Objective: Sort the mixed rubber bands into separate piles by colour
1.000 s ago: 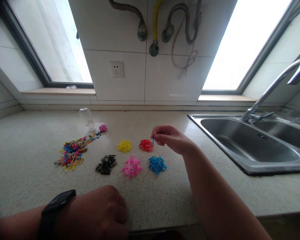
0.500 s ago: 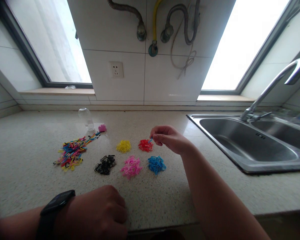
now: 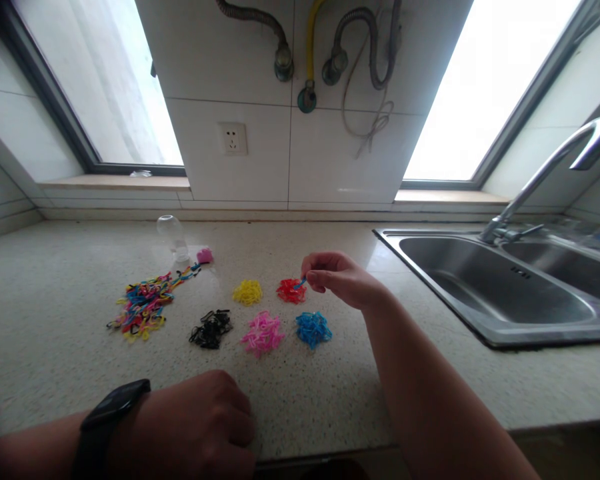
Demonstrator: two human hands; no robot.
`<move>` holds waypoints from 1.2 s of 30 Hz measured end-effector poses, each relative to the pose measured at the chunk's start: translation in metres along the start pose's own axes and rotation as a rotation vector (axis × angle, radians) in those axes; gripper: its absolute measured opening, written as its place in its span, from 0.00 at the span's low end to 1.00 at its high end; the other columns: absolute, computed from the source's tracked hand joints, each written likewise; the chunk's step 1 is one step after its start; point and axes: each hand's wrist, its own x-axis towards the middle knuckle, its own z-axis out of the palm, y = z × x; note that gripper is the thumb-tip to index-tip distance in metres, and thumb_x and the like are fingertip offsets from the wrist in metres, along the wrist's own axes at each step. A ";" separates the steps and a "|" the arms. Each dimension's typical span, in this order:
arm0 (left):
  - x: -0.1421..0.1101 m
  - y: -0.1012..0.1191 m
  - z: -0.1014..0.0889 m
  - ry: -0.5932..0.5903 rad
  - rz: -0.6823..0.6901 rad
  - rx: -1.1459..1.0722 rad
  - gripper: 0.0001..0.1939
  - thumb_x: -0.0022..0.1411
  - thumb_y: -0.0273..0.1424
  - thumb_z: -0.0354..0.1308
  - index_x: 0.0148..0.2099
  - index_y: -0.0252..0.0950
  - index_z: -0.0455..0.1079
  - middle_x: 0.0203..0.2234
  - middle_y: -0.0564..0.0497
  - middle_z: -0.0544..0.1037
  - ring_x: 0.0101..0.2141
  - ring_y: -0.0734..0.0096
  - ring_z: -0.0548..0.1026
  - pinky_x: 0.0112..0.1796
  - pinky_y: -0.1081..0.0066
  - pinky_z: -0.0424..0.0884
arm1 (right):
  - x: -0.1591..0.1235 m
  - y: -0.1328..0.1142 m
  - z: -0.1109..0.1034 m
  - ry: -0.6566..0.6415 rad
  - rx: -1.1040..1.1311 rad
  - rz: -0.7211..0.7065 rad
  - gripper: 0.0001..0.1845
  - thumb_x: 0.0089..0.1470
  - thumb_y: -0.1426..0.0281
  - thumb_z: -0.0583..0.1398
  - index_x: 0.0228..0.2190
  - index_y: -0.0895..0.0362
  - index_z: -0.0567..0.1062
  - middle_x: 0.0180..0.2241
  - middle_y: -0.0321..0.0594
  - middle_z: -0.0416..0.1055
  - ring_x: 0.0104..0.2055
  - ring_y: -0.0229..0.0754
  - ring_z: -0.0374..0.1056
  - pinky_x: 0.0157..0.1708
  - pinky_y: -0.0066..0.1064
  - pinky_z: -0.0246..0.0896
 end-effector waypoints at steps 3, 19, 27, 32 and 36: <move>0.000 0.001 -0.002 0.013 -0.001 0.006 0.11 0.65 0.33 0.60 0.31 0.38 0.64 0.21 0.57 0.70 0.23 0.73 0.67 0.21 0.66 0.59 | -0.001 0.000 -0.004 -0.019 -0.020 0.005 0.13 0.51 0.61 0.68 0.29 0.58 0.77 0.24 0.33 0.63 0.25 0.33 0.55 0.22 0.26 0.48; 0.000 0.000 -0.001 0.028 0.012 -0.028 0.13 0.64 0.32 0.60 0.29 0.38 0.62 0.19 0.57 0.69 0.21 0.74 0.65 0.20 0.65 0.55 | -0.016 -0.011 -0.034 -0.344 -0.620 0.564 0.13 0.49 0.62 0.68 0.32 0.59 0.80 0.29 0.39 0.77 0.31 0.37 0.68 0.33 0.30 0.62; -0.001 0.000 0.005 0.024 0.000 -0.023 0.13 0.66 0.33 0.58 0.29 0.38 0.61 0.20 0.58 0.68 0.21 0.72 0.64 0.20 0.64 0.52 | -0.013 -0.013 -0.022 -0.450 -0.650 0.674 0.12 0.48 0.64 0.67 0.32 0.59 0.81 0.31 0.41 0.79 0.33 0.39 0.72 0.36 0.31 0.64; -0.001 0.000 0.005 0.036 -0.004 -0.026 0.14 0.66 0.34 0.58 0.29 0.38 0.61 0.19 0.58 0.68 0.21 0.72 0.64 0.20 0.64 0.52 | -0.013 -0.010 -0.023 -0.476 -0.657 0.694 0.12 0.48 0.64 0.67 0.33 0.60 0.81 0.32 0.41 0.79 0.33 0.39 0.71 0.36 0.30 0.63; -0.001 0.001 0.004 0.061 -0.009 -0.024 0.15 0.67 0.37 0.58 0.28 0.38 0.62 0.19 0.57 0.69 0.21 0.73 0.65 0.20 0.64 0.52 | -0.013 -0.008 -0.025 -0.495 -0.672 0.683 0.13 0.47 0.63 0.68 0.33 0.59 0.81 0.31 0.40 0.78 0.32 0.38 0.70 0.36 0.30 0.62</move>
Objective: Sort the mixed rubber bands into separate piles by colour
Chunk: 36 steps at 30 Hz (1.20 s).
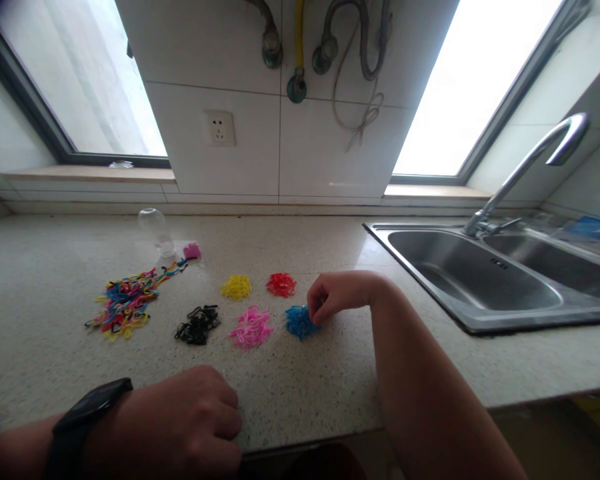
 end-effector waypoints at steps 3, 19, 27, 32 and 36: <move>0.001 0.000 -0.002 -0.009 0.005 0.003 0.14 0.66 0.35 0.59 0.28 0.38 0.62 0.19 0.57 0.69 0.21 0.73 0.66 0.20 0.64 0.52 | 0.000 0.000 0.000 -0.008 -0.010 -0.006 0.14 0.47 0.62 0.68 0.33 0.59 0.82 0.30 0.39 0.78 0.32 0.38 0.70 0.35 0.29 0.62; 0.000 0.000 0.002 0.016 0.012 -0.010 0.14 0.65 0.34 0.59 0.28 0.38 0.62 0.18 0.56 0.68 0.20 0.74 0.66 0.19 0.64 0.52 | -0.001 0.002 -0.002 0.097 0.025 0.000 0.13 0.48 0.61 0.67 0.30 0.59 0.76 0.27 0.37 0.73 0.29 0.37 0.64 0.32 0.30 0.58; 0.001 0.000 -0.003 0.023 0.003 -0.009 0.17 0.66 0.39 0.58 0.27 0.38 0.63 0.17 0.56 0.68 0.20 0.74 0.66 0.19 0.64 0.53 | 0.030 0.023 -0.002 0.514 0.071 0.015 0.21 0.52 0.51 0.60 0.26 0.57 0.71 0.22 0.33 0.61 0.25 0.35 0.53 0.26 0.30 0.47; 0.001 -0.001 -0.002 0.001 0.002 -0.002 0.16 0.67 0.40 0.57 0.28 0.38 0.63 0.19 0.57 0.68 0.22 0.73 0.66 0.20 0.64 0.54 | 0.046 0.031 -0.003 0.726 0.143 0.063 0.25 0.51 0.46 0.57 0.27 0.57 0.70 0.21 0.31 0.58 0.24 0.35 0.52 0.25 0.30 0.46; 0.000 0.001 -0.002 -0.001 -0.008 0.013 0.17 0.68 0.40 0.56 0.28 0.38 0.62 0.19 0.57 0.69 0.22 0.72 0.65 0.20 0.64 0.54 | 0.048 0.039 -0.005 0.728 0.227 0.081 0.26 0.50 0.44 0.58 0.26 0.55 0.67 0.20 0.29 0.54 0.22 0.34 0.49 0.21 0.29 0.42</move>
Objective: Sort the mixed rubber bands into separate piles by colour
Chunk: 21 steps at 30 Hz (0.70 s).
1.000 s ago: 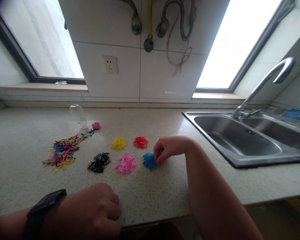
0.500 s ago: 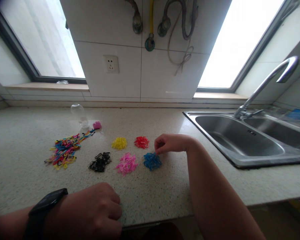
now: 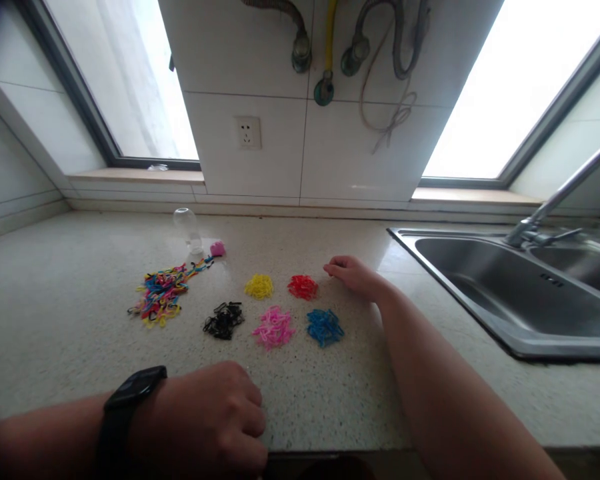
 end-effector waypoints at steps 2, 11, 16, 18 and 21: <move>0.000 0.002 -0.002 -0.003 0.004 0.013 0.15 0.68 0.38 0.56 0.29 0.38 0.62 0.19 0.57 0.69 0.22 0.72 0.65 0.20 0.65 0.54 | 0.002 0.004 -0.001 -0.005 0.044 0.018 0.25 0.50 0.45 0.58 0.26 0.55 0.66 0.20 0.29 0.53 0.21 0.33 0.48 0.20 0.28 0.41; -0.006 -0.009 -0.034 0.141 -0.075 -0.046 0.14 0.67 0.38 0.54 0.30 0.38 0.66 0.20 0.57 0.70 0.23 0.74 0.67 0.23 0.66 0.56 | 0.011 0.016 -0.004 -0.074 0.174 0.038 0.22 0.51 0.48 0.60 0.25 0.54 0.64 0.20 0.28 0.51 0.20 0.32 0.47 0.18 0.28 0.38; -0.033 -0.054 -0.069 0.203 -0.409 -0.051 0.10 0.69 0.35 0.52 0.41 0.37 0.73 0.30 0.52 0.77 0.30 0.74 0.72 0.33 0.71 0.64 | 0.012 0.014 -0.005 -0.071 0.198 0.060 0.23 0.50 0.48 0.61 0.25 0.54 0.64 0.20 0.27 0.51 0.19 0.32 0.46 0.19 0.28 0.37; -0.052 -0.083 -0.075 0.263 -0.736 0.036 0.12 0.68 0.38 0.53 0.41 0.38 0.74 0.28 0.53 0.77 0.28 0.75 0.70 0.32 0.71 0.64 | 0.011 0.011 -0.005 -0.074 0.192 0.062 0.23 0.50 0.47 0.61 0.25 0.54 0.65 0.20 0.27 0.51 0.19 0.32 0.46 0.19 0.28 0.37; -0.088 -0.127 -0.073 0.364 -0.982 0.126 0.18 0.71 0.39 0.46 0.46 0.33 0.74 0.31 0.48 0.78 0.28 0.73 0.70 0.32 0.71 0.63 | 0.009 0.007 -0.005 -0.074 0.172 0.064 0.24 0.48 0.46 0.61 0.24 0.54 0.65 0.19 0.28 0.51 0.20 0.32 0.47 0.19 0.28 0.38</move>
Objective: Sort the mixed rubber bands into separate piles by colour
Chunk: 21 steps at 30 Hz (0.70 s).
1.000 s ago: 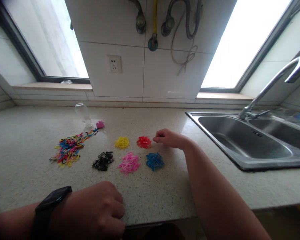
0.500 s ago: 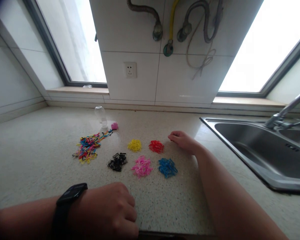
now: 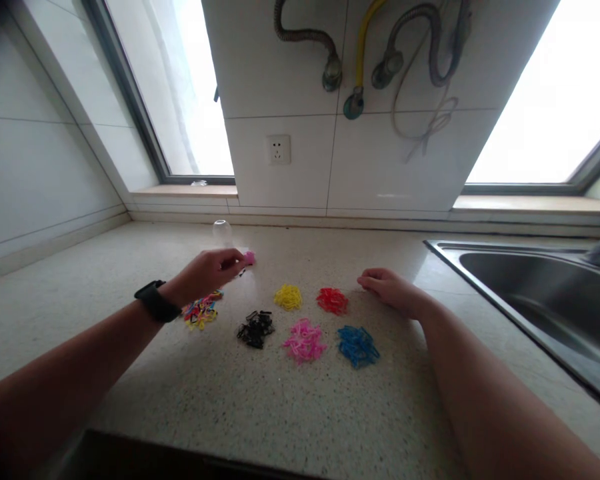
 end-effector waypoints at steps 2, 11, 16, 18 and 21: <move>0.004 -0.033 0.004 0.034 -0.123 0.043 0.20 0.69 0.40 0.47 0.44 0.32 0.75 0.30 0.46 0.78 0.27 0.73 0.71 0.31 0.72 0.63 | 0.000 -0.001 0.000 0.002 -0.004 0.003 0.25 0.47 0.46 0.61 0.24 0.54 0.64 0.19 0.28 0.52 0.20 0.33 0.47 0.18 0.28 0.39; -0.003 -0.092 0.013 -0.077 -0.278 0.156 0.17 0.62 0.41 0.56 0.48 0.41 0.78 0.32 0.49 0.80 0.31 0.68 0.75 0.33 0.72 0.64 | 0.002 0.002 0.000 0.004 0.018 -0.003 0.25 0.47 0.45 0.62 0.24 0.54 0.64 0.19 0.28 0.51 0.19 0.32 0.47 0.18 0.29 0.38; -0.001 -0.094 0.020 -0.139 -0.270 0.156 0.15 0.64 0.41 0.57 0.47 0.40 0.78 0.33 0.48 0.80 0.32 0.69 0.75 0.36 0.70 0.67 | 0.000 -0.001 0.001 0.011 0.007 0.000 0.25 0.48 0.46 0.62 0.24 0.54 0.65 0.19 0.27 0.51 0.19 0.32 0.46 0.19 0.28 0.37; -0.001 -0.095 0.023 -0.154 -0.277 0.155 0.16 0.66 0.42 0.56 0.46 0.37 0.76 0.35 0.48 0.79 0.33 0.69 0.75 0.38 0.67 0.70 | 0.000 -0.003 0.001 0.010 0.010 0.004 0.25 0.47 0.46 0.62 0.24 0.54 0.64 0.19 0.27 0.51 0.19 0.32 0.46 0.19 0.28 0.38; -0.002 -0.095 0.025 -0.162 -0.290 0.151 0.17 0.68 0.42 0.55 0.46 0.33 0.73 0.37 0.47 0.77 0.36 0.68 0.75 0.41 0.61 0.72 | -0.001 -0.003 0.001 0.010 0.014 0.001 0.26 0.47 0.46 0.62 0.23 0.55 0.64 0.19 0.28 0.51 0.20 0.32 0.47 0.19 0.28 0.38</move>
